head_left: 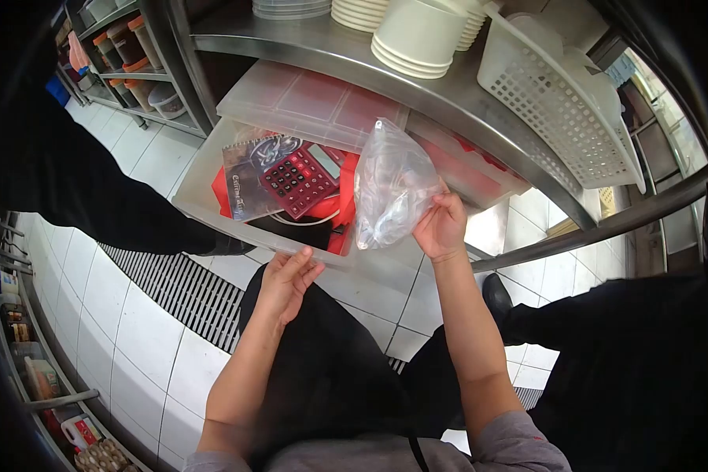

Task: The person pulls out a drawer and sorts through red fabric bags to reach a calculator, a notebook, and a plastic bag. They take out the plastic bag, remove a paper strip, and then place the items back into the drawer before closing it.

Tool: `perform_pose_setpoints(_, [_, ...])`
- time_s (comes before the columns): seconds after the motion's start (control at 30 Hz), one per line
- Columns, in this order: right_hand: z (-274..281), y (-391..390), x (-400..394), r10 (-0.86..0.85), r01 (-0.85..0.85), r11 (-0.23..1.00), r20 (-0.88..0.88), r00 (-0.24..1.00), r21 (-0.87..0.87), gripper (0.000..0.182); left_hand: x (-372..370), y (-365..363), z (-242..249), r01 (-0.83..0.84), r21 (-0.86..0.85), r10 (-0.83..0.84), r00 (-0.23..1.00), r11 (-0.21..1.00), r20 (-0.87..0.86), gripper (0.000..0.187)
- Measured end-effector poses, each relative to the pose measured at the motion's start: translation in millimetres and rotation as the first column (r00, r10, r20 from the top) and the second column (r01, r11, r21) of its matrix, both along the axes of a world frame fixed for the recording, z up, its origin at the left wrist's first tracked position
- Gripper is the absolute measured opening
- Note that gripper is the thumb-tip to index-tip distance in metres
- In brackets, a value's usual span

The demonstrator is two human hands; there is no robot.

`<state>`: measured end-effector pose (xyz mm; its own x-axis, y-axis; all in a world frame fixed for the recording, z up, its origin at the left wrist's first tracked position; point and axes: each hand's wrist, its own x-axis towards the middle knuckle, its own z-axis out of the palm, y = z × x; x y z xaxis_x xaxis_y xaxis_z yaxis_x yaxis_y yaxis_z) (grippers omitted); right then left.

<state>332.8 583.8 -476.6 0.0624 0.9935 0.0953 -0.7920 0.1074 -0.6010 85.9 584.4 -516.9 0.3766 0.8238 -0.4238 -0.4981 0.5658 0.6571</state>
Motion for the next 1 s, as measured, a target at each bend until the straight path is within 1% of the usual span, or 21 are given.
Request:
perform_pose_setpoints(0.1, [-2,-5,6,-0.027,0.027,1.000,0.014,1.000,0.012,0.033,5,7,4,-0.004,0.000,0.004,1.000,1.000,0.006,0.022])
perform_pose_setpoints(0.17, [-5,-7,9,-0.009,0.007,0.998,0.034,0.999,0.064,0.051,7,12,2,-0.012,-0.008,0.012,1.000,1.000,-0.005,0.023])
perform_pose_setpoints(0.2, [-4,-8,9,-0.010,0.008,0.998,0.033,0.999,0.065,0.051,8,16,1,-0.003,0.002,0.003,1.000,1.000,-0.008,0.025])
perform_pose_setpoints(0.27, [0,-12,6,-0.043,0.043,0.999,-0.017,0.999,0.030,0.038,11,24,-3,0.014,0.013,-0.014,1.000,1.000,-0.001,0.025])
perform_pose_setpoints(0.3, [-4,-12,7,-0.046,0.046,0.999,-0.018,0.999,0.028,0.038,12,27,-3,0.032,0.023,-0.032,0.999,0.999,0.008,0.025])
perform_pose_setpoints(0.37, [-18,-10,11,-0.106,0.108,0.994,-0.069,0.992,0.021,0.039,17,31,-3,0.024,0.028,-0.024,1.000,0.999,-0.009,0.025])
perform_pose_setpoints(0.4, [-25,-8,11,-0.114,0.116,0.993,-0.066,0.991,0.017,0.039,19,33,-4,0.013,0.048,-0.013,1.000,0.999,-0.005,0.026])
perform_pose_setpoints(0.43, [-32,-4,7,0.058,-0.002,0.983,-0.300,0.952,0.185,0.029,20,33,-7,0.004,0.067,-0.004,1.000,0.998,-0.001,0.027])
perform_pose_setpoints(0.47, [-36,-2,3,0.256,-0.072,0.927,-0.481,0.839,0.369,0.019,21,35,-13,0.012,0.080,-0.010,1.000,0.997,-0.022,0.031])
perform_pose_setpoints(0.5, [-32,-1,-2,0.244,-0.063,0.929,-0.477,0.845,0.364,0.019,21,35,-15,0.024,0.076,-0.023,1.000,0.997,-0.016,0.031])
perform_pose_setpoints(0.57, [-25,0,-12,0.353,-0.086,0.910,-0.652,0.671,0.405,0.010,22,33,-17,0.026,0.120,-0.015,0.996,0.992,-0.086,0.032])
perform_pose_setpoints(0.6, [-26,1,-20,0.332,-0.060,0.917,-0.671,0.664,0.394,0.008,22,30,-11,0.054,0.135,-0.034,0.988,0.989,-0.149,0.038])
perform_pose_setpoints(0.63, [-27,4,-28,0.311,-0.034,0.923,-0.691,0.653,0.384,0.006,21,30,-8,0.060,0.132,-0.040,0.989,0.989,-0.145,0.038])
perform_pose_setpoints(0.67, [-28,6,-36,0.305,-0.030,0.925,-0.691,0.656,0.380,0.006,19,31,-7,0.095,0.119,-0.073,0.981,0.988,-0.179,0.042])
perform_pose_setpoints(0.73, [-29,12,-49,0.379,-0.059,0.892,-0.668,0.640,0.449,0.005,17,33,-7,0.132,0.099,-0.109,0.971,0.986,-0.213,0.046])
perform_pose_setpoints(0.77, [-30,15,-53,0.375,-0.058,0.894,-0.670,0.641,0.445,0.005,16,34,-9,0.146,0.106,-0.118,0.965,0.984,-0.235,0.047])
perform_pose_setpoints(0.83, [-30,19,-60,0.487,-0.112,0.835,-0.627,0.608,0.539,0.005,15,34,-9,0.159,0.106,-0.128,0.959,0.982,-0.254,0.047])
perform_pose_setpoints(0.87, [-29,21,-63,0.482,-0.113,0.839,-0.630,0.609,0.532,0.005,15,33,-7,0.163,0.122,-0.126,0.956,0.979,-0.264,0.049])
perform_pose_setpoints(0.93, [-26,23,-65,0.533,-0.151,0.815,-0.622,0.574,0.560,0.006,16,31,-8,0.166,0.134,-0.125,0.955,0.977,-0.269,0.051])
perform_pose_setpoints(0.97, [-25,24,-66,0.532,-0.153,0.816,-0.621,0.576,0.557,0.006,15,31,-9,0.180,0.136,-0.136,0.949,0.974,-0.284,0.053])
perform_pose_setpoints(1.0, [-24,25,-67,0.537,-0.180,0.810,-0.582,0.611,0.558,0.005,14,33,-9,0.193,0.140,-0.144,0.943,0.971,-0.301,0.056])
